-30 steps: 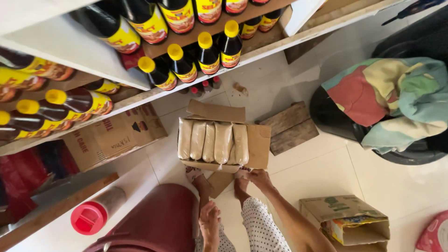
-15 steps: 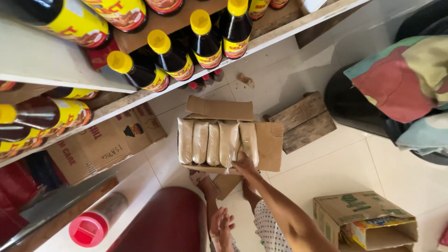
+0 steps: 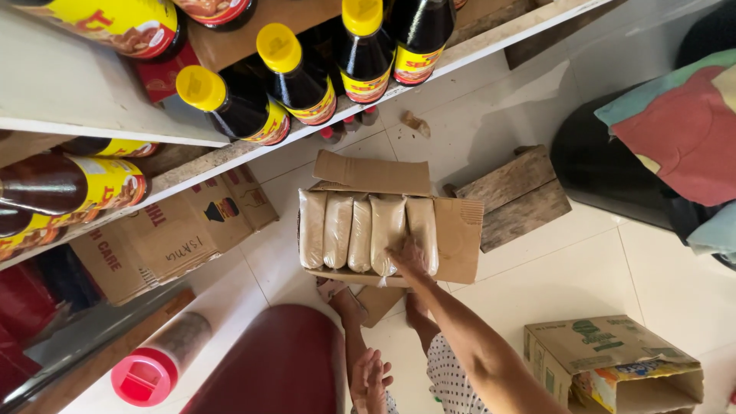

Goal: Organizing and stocking bags of sugar or flour onto grocery store shelves from a box.

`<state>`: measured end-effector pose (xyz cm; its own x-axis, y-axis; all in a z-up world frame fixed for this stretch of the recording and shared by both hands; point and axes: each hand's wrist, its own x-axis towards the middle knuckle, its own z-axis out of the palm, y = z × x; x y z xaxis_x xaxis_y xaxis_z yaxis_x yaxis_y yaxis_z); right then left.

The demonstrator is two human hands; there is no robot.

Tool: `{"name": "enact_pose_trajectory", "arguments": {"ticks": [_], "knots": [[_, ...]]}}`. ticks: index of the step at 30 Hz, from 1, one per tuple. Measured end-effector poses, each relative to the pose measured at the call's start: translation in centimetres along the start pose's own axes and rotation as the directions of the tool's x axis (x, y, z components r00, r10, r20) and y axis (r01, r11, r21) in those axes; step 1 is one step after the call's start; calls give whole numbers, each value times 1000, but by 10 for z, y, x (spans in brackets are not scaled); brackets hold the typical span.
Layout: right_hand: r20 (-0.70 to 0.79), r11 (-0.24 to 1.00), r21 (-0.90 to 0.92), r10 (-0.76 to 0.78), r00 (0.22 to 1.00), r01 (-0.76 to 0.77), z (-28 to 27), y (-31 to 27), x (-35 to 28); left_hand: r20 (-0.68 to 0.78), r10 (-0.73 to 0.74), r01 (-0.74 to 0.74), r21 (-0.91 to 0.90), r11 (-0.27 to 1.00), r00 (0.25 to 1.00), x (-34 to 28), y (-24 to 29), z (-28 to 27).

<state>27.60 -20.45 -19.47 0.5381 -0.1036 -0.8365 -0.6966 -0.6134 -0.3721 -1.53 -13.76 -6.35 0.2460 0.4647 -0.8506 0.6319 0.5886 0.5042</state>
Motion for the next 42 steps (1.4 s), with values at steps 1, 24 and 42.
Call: {"name": "enact_pose_trajectory", "arguments": {"ticks": [1, 24, 42], "knots": [[-47, 978, -177, -117, 992, 107, 0, 4, 4, 4, -4, 4, 7, 1000, 1000, 1, 0, 2], [211, 586, -688, -402, 891, 427, -66, -116, -2, 146, 101, -90, -81, 993, 984, -4, 66, 49], [307, 875, -211, -363, 880, 435, -88, -17, -71, 183, -163, 171, -30, 985, 969, -42, 58, 74]]}}
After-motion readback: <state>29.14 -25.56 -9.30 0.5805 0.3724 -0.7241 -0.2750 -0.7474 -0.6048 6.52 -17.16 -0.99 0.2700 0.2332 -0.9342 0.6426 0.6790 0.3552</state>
